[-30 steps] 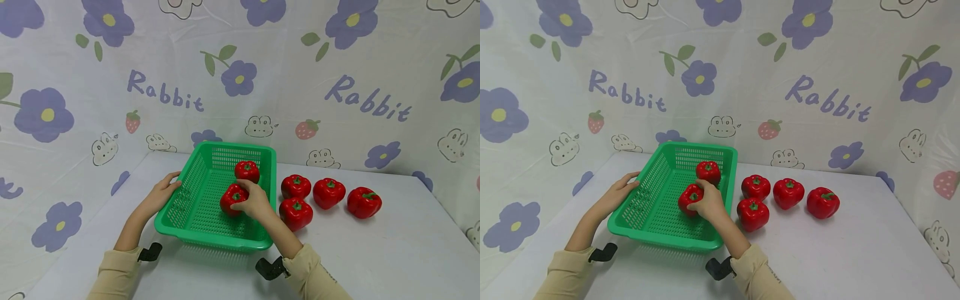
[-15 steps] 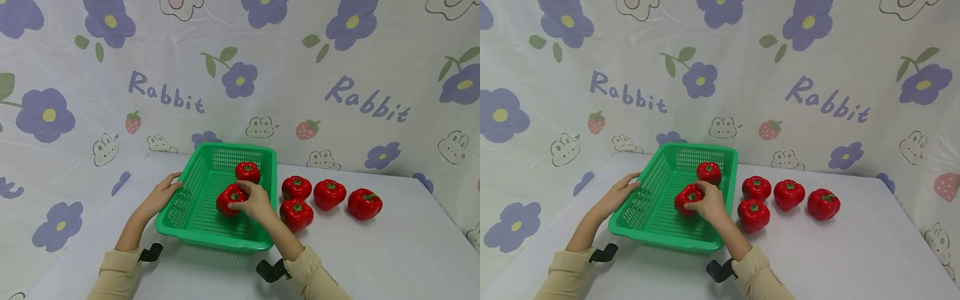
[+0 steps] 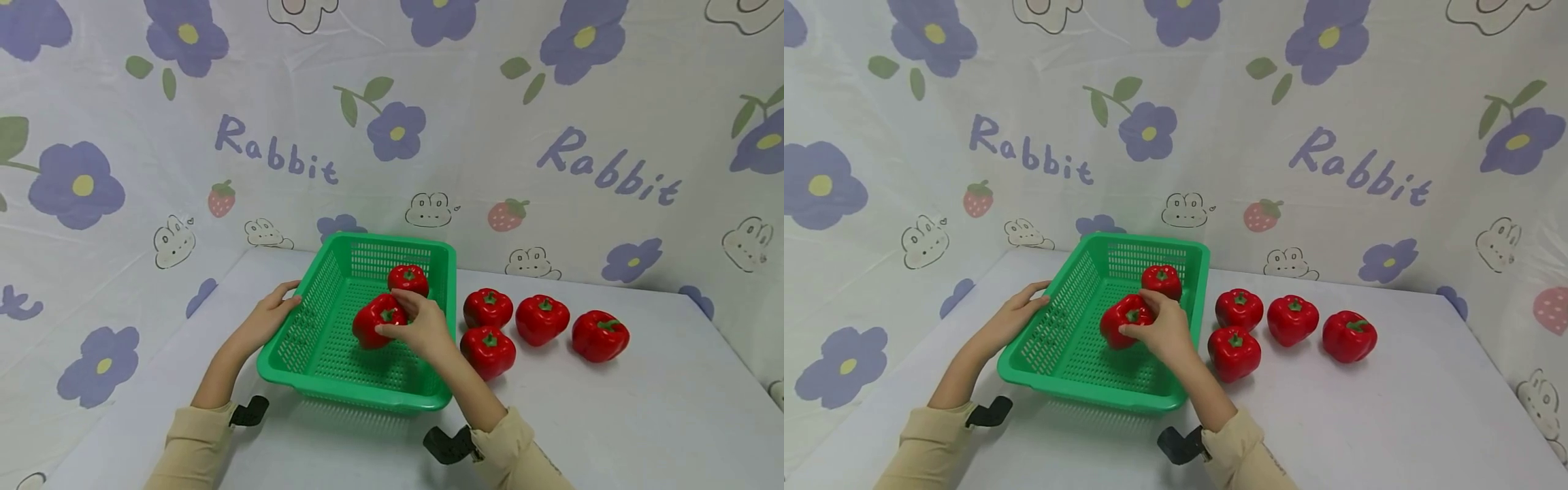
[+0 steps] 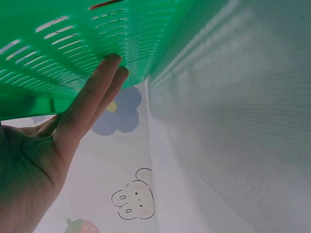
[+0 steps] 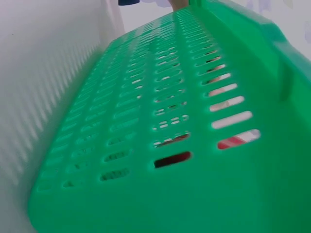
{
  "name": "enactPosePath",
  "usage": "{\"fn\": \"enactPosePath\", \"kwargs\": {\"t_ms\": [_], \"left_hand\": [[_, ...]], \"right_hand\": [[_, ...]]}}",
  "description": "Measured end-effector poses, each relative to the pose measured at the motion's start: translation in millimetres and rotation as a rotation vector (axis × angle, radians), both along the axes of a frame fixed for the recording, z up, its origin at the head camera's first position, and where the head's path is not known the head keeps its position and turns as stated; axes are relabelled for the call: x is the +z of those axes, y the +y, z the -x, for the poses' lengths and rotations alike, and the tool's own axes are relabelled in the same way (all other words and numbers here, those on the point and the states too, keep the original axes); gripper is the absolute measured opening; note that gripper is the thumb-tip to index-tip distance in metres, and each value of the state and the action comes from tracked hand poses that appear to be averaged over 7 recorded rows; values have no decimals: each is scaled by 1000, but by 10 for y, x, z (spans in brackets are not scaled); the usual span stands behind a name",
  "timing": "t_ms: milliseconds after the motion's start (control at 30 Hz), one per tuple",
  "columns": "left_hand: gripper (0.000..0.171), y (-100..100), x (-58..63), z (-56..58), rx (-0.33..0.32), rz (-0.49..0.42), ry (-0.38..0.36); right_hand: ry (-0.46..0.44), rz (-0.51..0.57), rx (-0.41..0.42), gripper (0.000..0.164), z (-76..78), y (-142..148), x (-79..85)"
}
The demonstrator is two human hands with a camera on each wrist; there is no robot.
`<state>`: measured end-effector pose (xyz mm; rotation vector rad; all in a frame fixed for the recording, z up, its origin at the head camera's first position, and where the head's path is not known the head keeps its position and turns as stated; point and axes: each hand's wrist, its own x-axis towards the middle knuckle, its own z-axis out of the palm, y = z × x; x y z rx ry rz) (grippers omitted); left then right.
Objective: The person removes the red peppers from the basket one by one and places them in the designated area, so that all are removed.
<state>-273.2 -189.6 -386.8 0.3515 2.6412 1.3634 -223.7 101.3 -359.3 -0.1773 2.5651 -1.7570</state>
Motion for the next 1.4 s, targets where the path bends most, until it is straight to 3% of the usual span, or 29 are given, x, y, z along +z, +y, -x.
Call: {"fn": "enactPosePath", "kwargs": {"t_ms": [467,800,1400], "left_hand": [[57,-11,-32,30,6,21,1],[58,-9,-22,19,9,13,1],[59,3,-7,-5,18,35,20]], "right_hand": [[-3,36,-23,69,-155,280,251],[-4,-7,-69,72,-251,573,400],[-43,-58,-183,81,-452,1162,497]]}}
